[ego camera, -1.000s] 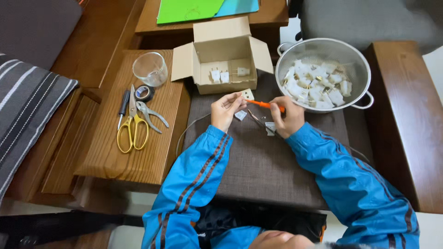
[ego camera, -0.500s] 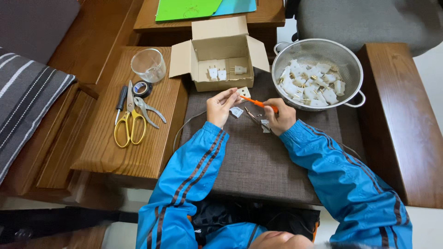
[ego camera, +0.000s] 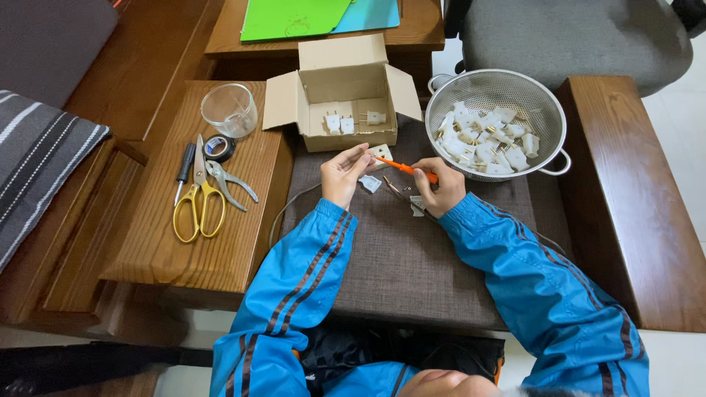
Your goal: The person assembles a white electrical plug by inserting metal pins into the plastic housing and securing them with a screwdriver. They handle the plug and pins with their hands, using an orange screwdriver to tighten the connections, while working at a wooden table with tools and components nearby.
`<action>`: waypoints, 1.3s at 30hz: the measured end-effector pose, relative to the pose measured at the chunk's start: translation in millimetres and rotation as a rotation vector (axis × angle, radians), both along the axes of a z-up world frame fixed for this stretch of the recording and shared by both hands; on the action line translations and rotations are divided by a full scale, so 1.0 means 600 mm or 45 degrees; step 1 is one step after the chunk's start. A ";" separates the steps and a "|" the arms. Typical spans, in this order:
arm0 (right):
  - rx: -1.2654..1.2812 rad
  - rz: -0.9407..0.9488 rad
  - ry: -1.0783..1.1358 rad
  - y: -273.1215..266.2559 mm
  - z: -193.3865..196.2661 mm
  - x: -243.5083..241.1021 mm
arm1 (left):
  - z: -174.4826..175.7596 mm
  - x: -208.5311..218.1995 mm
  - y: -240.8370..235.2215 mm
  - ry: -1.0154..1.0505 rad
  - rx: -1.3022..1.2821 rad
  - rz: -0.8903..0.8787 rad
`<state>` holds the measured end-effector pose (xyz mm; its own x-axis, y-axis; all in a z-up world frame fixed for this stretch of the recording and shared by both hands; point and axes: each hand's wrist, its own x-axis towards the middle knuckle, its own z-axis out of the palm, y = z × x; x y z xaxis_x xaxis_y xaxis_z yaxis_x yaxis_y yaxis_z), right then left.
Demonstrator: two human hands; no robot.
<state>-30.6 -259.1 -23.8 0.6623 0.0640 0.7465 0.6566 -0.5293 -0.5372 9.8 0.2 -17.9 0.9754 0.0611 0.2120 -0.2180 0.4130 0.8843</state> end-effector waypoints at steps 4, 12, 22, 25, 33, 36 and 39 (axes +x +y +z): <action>-0.015 0.013 0.018 0.007 0.024 -0.008 | 0.002 -0.004 0.002 0.007 0.016 -0.001; -0.280 0.151 0.147 0.030 0.073 -0.030 | 0.011 -0.006 0.000 0.021 -0.007 0.062; -1.138 -0.851 -0.479 -0.008 -0.002 -0.002 | 0.001 -0.004 -0.001 0.036 0.032 0.046; -1.255 -0.881 -0.354 -0.021 -0.045 0.008 | -0.006 -0.004 -0.001 0.030 0.068 0.033; -1.301 -0.918 -0.351 -0.023 -0.091 0.023 | 0.008 -0.013 0.003 0.040 0.111 0.002; -1.287 -0.876 -0.332 -0.021 -0.073 0.019 | 0.001 -0.007 0.005 0.041 0.124 -0.013; -1.270 -0.820 -0.288 -0.018 -0.074 0.016 | 0.004 -0.010 0.001 0.055 0.107 -0.021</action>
<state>-21.3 -269.9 -68.0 0.6456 0.3843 0.6599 0.1464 -0.9104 0.3870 4.0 1.0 -15.6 0.9845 0.0288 0.1731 -0.1725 0.3401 0.9244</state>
